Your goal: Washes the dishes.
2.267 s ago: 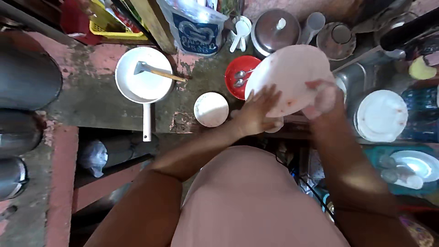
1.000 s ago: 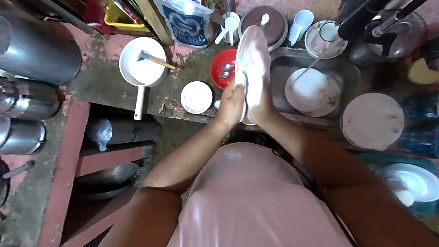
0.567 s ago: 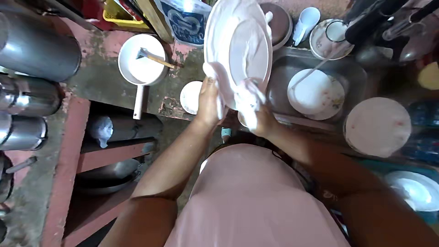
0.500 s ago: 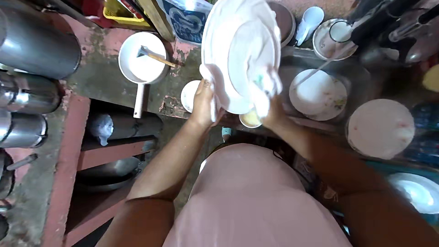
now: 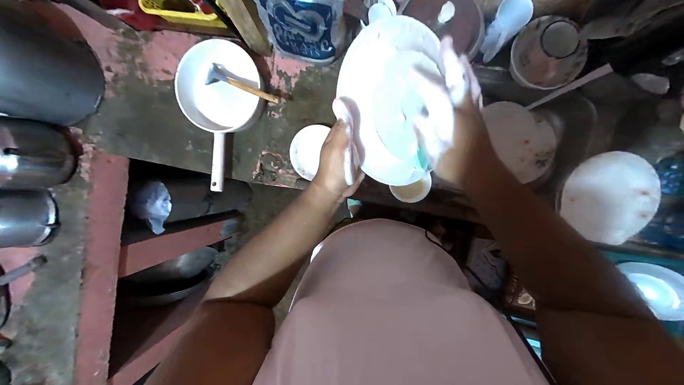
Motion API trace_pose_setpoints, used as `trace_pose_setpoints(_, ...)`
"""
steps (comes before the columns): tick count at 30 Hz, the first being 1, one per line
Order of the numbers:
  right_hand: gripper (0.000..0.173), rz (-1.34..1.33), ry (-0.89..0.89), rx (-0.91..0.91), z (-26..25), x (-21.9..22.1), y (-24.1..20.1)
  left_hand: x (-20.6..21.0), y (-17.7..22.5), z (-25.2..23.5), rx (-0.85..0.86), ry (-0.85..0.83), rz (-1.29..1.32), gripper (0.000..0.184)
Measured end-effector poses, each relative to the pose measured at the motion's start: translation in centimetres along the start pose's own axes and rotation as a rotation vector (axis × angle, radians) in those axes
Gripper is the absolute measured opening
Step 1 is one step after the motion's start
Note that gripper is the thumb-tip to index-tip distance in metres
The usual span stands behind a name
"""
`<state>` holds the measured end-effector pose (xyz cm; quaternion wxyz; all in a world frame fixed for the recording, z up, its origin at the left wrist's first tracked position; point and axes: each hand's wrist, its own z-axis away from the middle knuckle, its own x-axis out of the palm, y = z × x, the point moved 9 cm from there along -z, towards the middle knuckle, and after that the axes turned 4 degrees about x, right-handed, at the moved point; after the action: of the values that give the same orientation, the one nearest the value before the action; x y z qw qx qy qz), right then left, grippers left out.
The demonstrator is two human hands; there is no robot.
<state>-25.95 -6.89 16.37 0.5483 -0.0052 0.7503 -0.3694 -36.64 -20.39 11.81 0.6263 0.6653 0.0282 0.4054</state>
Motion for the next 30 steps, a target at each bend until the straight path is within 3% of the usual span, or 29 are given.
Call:
trace_pose_setpoints(4, 0.066, -0.014, 0.069, -0.003, 2.7, 4.1, 0.2, -2.3, 0.7, -1.2, -0.03, -0.02, 0.103, 0.057)
trace_pose_setpoints(10, 0.051, -0.154, 0.251, 0.073, -4.3, 2.2, 2.3, -5.0, 0.8, -1.0, -0.116, -0.135, 0.022, 0.047)
trace_pose_setpoints(13, 0.054, -0.019, 0.268, 0.001, -7.1, 2.7, -3.0, -4.6, 1.5, -1.4, -0.088, -0.224, -0.083, 0.045)
trace_pose_setpoints(15, 0.057, -0.03, 0.295, -0.051, -6.4, 4.6, -7.4, -4.9, 1.6, -2.1, -0.074, -0.21, -0.125, 0.045)
trace_pose_setpoints(18, 0.048, -0.001, 0.24, -0.151, -3.8, 8.5, -11.5, -6.2, 2.1, -3.3, -0.052, -0.133, -0.052, 0.05)
trace_pose_setpoints(21, 0.047, 0.034, 0.244, -0.118, -0.4, 10.1, -8.2, -6.8, 3.5, -3.9, -0.047, -0.125, 0.065, 0.053)
trace_pose_setpoints(23, 0.048, -0.002, 0.314, 0.121, 1.0, 8.9, -2.7, -6.9, 4.0, -4.1, -0.065, -0.173, 0.113, 0.053)
trace_pose_setpoints(27, 0.059, -0.676, 0.587, 0.516, 2.7, 5.2, 6.5, -6.6, 2.4, -5.2, -0.163, -0.256, 0.229, 0.053)
trace_pose_setpoints(30, 0.049, -1.304, 0.555, 0.618, 4.5, 5.4, 6.8, -6.6, -0.3, -6.6, -0.135, -0.204, 0.044, 0.064)
